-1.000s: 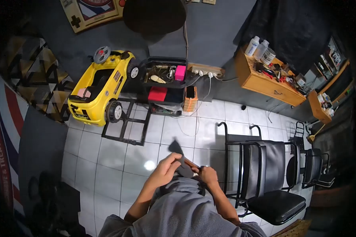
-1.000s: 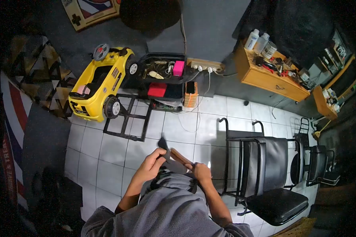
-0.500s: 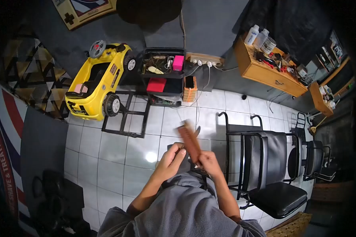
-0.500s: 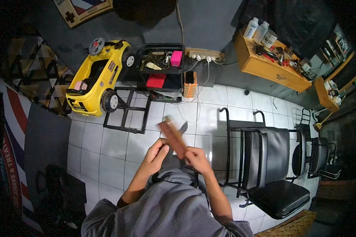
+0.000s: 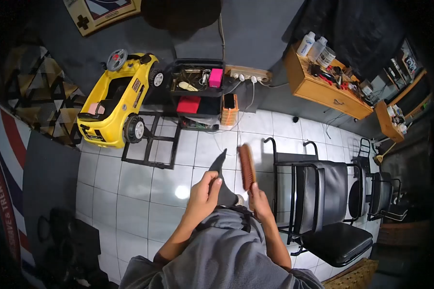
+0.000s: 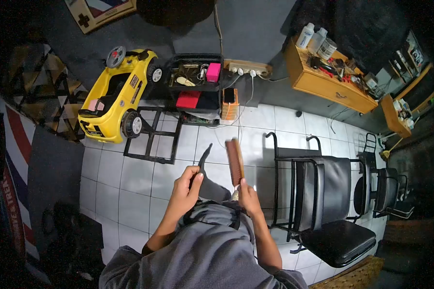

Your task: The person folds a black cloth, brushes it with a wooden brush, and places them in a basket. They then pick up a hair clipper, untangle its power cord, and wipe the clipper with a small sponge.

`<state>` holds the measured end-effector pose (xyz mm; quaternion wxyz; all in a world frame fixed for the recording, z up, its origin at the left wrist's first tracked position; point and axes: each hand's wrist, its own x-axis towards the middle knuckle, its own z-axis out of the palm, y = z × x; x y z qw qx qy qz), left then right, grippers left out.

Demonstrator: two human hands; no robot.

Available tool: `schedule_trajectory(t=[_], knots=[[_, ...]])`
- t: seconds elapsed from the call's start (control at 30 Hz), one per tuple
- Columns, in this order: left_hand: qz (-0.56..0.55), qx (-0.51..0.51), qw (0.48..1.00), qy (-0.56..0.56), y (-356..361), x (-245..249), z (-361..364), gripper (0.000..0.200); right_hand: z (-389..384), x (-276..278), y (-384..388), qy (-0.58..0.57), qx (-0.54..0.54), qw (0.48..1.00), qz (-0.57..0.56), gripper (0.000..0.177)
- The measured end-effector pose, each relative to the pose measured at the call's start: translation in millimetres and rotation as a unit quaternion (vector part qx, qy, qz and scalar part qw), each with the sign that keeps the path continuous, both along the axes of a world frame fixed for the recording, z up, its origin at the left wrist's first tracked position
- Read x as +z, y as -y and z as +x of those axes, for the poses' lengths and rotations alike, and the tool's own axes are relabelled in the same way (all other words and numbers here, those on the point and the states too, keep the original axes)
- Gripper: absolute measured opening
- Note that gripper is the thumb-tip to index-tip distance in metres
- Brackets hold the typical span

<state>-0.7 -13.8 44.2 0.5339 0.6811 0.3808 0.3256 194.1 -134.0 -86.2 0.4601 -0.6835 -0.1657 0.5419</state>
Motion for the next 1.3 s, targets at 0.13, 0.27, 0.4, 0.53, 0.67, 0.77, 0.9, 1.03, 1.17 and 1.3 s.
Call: schedule_trajectory(t=[0.13,0.27,0.4,0.53,0.67,0.77,0.9,1.03,1.17,1.3], knots=[[0.044,0.032,0.998,-0.023,-2.2,-3.6,12.6,0.019,-30.1,100.1,-17.7,-0.189,-0.004,0.971,0.146,0.058],[0.102,0.096,0.99,0.029,-7.9,-12.7,22.5,0.017,-46.8,91.9,-17.4,-0.057,0.144,0.978,0.138,0.053],[0.013,0.106,0.981,0.164,-20.8,18.7,18.8,0.019,-33.0,28.3,-14.1,0.139,0.176,0.971,0.084,0.06],[0.018,0.091,0.983,0.16,-23.1,18.7,15.2,0.017,-2.5,-32.4,-4.3,0.296,0.285,0.909,-0.068,0.074],[0.14,0.164,0.976,0.004,-14.2,35.7,14.3,0.018,12.5,-29.2,-1.2,0.32,0.236,0.913,-0.088,0.075],[0.207,0.127,0.966,-0.092,-14.0,29.5,15.4,0.021,12.1,-15.1,-4.8,0.296,0.141,0.945,0.011,0.071],[0.23,0.094,0.966,-0.071,-17.5,18.4,18.2,0.016,-14.7,64.8,-16.8,-0.056,0.082,0.992,0.081,0.055],[0.204,0.108,0.973,-0.019,-16.2,22.3,27.8,0.009,-34.3,66.9,-17.7,-0.218,0.138,0.952,0.165,0.058],[0.153,0.102,0.981,0.056,-22.4,38.1,25.6,0.011,-27.4,21.4,-31.6,0.122,0.216,0.967,0.058,0.068],[0.065,0.125,0.982,0.122,-19.0,19.5,21.6,0.014,-5.3,-51.0,-16.5,0.32,0.27,0.908,-0.024,0.073]])
